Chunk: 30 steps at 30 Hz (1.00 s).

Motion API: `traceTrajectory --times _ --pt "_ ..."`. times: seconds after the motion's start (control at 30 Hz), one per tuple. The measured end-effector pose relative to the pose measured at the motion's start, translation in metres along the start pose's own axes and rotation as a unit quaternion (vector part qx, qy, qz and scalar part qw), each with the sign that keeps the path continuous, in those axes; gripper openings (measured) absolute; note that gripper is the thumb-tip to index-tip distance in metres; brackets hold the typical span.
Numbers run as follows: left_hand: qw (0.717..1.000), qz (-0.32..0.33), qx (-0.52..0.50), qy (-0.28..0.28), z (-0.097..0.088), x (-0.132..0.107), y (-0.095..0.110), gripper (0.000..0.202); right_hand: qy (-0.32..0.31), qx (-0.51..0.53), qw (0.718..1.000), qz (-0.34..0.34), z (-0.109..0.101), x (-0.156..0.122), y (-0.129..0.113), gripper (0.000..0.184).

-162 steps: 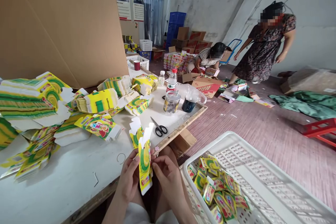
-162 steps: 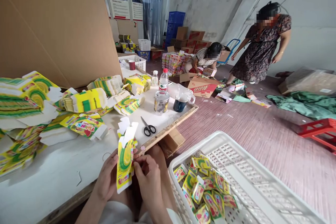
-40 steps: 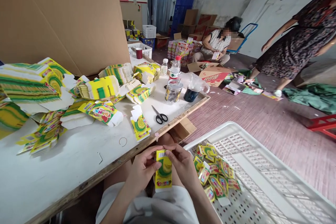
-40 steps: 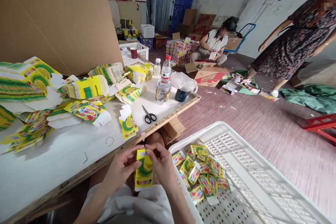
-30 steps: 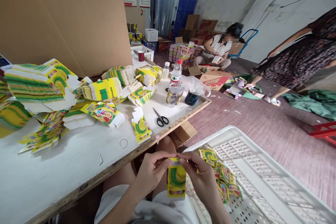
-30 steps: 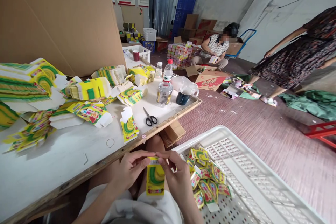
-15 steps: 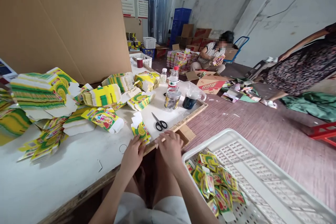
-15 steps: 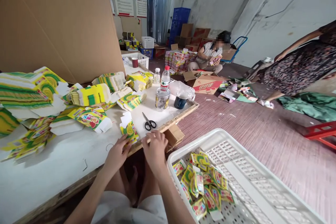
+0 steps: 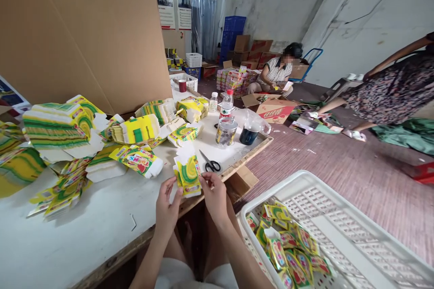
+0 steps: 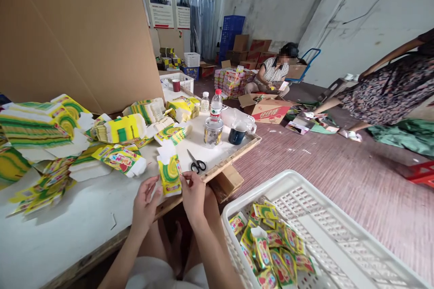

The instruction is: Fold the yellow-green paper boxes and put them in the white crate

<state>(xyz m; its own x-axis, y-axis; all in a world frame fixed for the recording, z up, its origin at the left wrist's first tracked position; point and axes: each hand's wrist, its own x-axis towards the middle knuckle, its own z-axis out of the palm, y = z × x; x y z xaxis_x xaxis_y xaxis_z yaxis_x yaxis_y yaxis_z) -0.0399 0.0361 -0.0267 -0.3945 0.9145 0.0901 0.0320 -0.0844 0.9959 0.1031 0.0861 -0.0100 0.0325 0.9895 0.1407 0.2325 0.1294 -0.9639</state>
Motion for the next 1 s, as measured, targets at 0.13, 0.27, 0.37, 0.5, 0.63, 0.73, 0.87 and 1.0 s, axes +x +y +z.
traceTrajectory --times 0.13,0.27,0.37,0.5,0.63,0.73,0.87,1.0 --pt "0.984 -0.085 -0.138 -0.066 0.0 -0.015 0.016 0.037 -0.052 0.143 0.988 0.036 -0.008 -0.03 -0.003 0.037" --pt "0.952 -0.14 -0.241 -0.13 0.008 -0.031 0.028 0.042 -0.084 0.211 0.972 0.064 -0.012 -0.053 -0.011 0.043" --pt "0.933 -0.161 -0.286 -0.148 0.011 -0.035 0.034 0.044 -0.095 0.217 0.969 0.07 -0.017 -0.058 -0.015 0.045" --pt "0.902 -0.207 -0.34 -0.168 0.008 -0.036 0.039 0.034 -0.11 0.183 0.975 0.063 -0.028 -0.062 -0.018 0.043" --pt "0.871 -0.257 -0.387 -0.158 0.005 -0.04 0.04 0.033 -0.069 0.095 0.993 0.03 -0.043 -0.067 -0.023 0.021" --pt "0.869 -0.273 -0.38 -0.159 0.008 -0.046 0.042 0.033 -0.008 -0.039 0.996 -0.08 -0.053 -0.07 -0.028 0.024" --pt "0.86 -0.295 -0.358 -0.212 0.014 -0.051 0.047 0.032 -0.057 -0.123 0.974 -0.181 -0.057 -0.069 -0.032 0.037" --pt "0.873 -0.273 -0.349 -0.206 0.014 -0.053 0.047 0.03 -0.044 -0.049 0.986 -0.152 -0.057 -0.068 -0.034 0.014"
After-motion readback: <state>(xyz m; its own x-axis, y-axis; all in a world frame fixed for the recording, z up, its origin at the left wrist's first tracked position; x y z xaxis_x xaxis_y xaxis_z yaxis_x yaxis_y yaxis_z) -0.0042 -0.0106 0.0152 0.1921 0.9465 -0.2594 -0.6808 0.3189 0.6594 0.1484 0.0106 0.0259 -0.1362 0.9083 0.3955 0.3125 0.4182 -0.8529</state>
